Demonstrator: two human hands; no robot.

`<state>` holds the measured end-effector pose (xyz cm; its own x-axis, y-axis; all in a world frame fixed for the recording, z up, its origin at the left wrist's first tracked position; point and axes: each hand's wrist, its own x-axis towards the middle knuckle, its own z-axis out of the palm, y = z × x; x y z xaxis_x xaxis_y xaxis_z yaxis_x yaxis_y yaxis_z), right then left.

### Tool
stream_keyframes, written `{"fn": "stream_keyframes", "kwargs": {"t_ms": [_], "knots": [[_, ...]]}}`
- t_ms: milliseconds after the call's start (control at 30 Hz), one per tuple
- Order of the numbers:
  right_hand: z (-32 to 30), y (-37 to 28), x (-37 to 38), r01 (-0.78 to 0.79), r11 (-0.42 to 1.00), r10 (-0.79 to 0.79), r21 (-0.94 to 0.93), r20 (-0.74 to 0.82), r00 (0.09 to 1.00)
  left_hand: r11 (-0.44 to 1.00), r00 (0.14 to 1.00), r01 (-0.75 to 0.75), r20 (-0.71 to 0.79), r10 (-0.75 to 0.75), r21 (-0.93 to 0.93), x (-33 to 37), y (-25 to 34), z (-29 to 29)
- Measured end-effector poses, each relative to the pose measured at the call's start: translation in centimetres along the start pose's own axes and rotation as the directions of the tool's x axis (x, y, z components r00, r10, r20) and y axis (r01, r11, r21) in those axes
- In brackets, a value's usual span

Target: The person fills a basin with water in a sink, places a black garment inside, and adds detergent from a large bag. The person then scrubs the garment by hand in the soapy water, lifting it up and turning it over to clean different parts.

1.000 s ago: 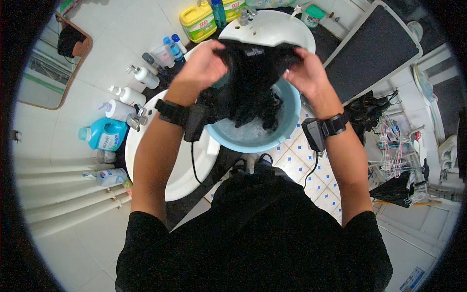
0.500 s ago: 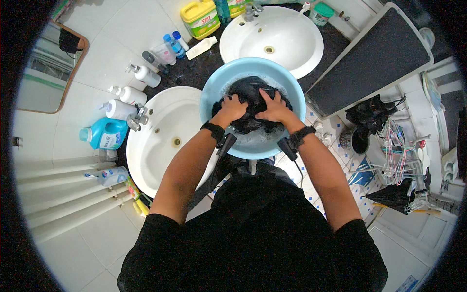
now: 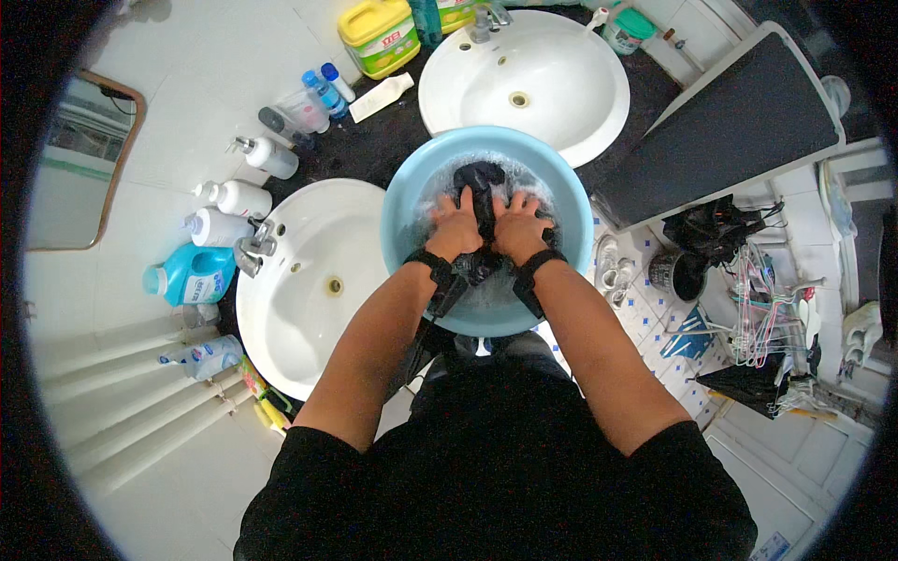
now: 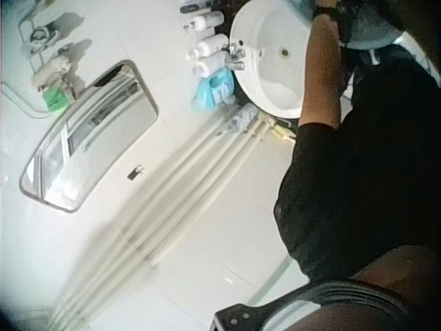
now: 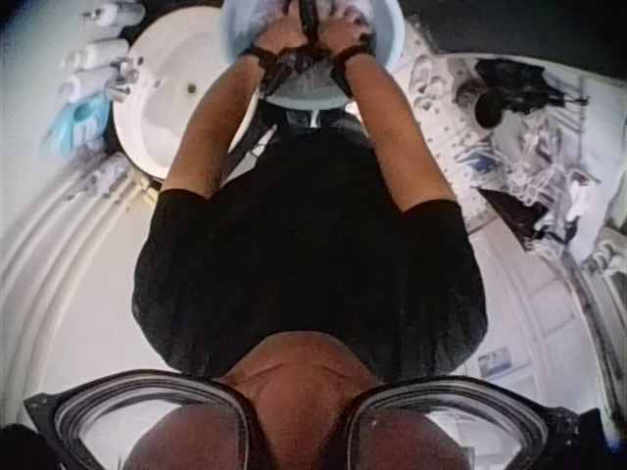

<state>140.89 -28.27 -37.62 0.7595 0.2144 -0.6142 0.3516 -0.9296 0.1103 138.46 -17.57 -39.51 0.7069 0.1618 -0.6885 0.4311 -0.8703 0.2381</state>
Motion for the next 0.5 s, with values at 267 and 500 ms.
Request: {"fn": "stream_keyframes", "kwargs": {"t_ms": [267, 500], "knots": [[-0.1, 1.4, 3.3, 0.217, 0.952, -0.168, 0.216, -0.224, 0.960, 0.977, 0.970, -0.132, -0.225, 0.093, -0.167, 2.8, -1.5, 0.0], [0.9, 3.7, 3.7, 0.516, 0.721, -0.189, 0.463, -0.585, 0.789, 0.525, 0.984, -0.174, -0.130, 0.121, -0.833, 1.0, -1.7, -1.6]]}}
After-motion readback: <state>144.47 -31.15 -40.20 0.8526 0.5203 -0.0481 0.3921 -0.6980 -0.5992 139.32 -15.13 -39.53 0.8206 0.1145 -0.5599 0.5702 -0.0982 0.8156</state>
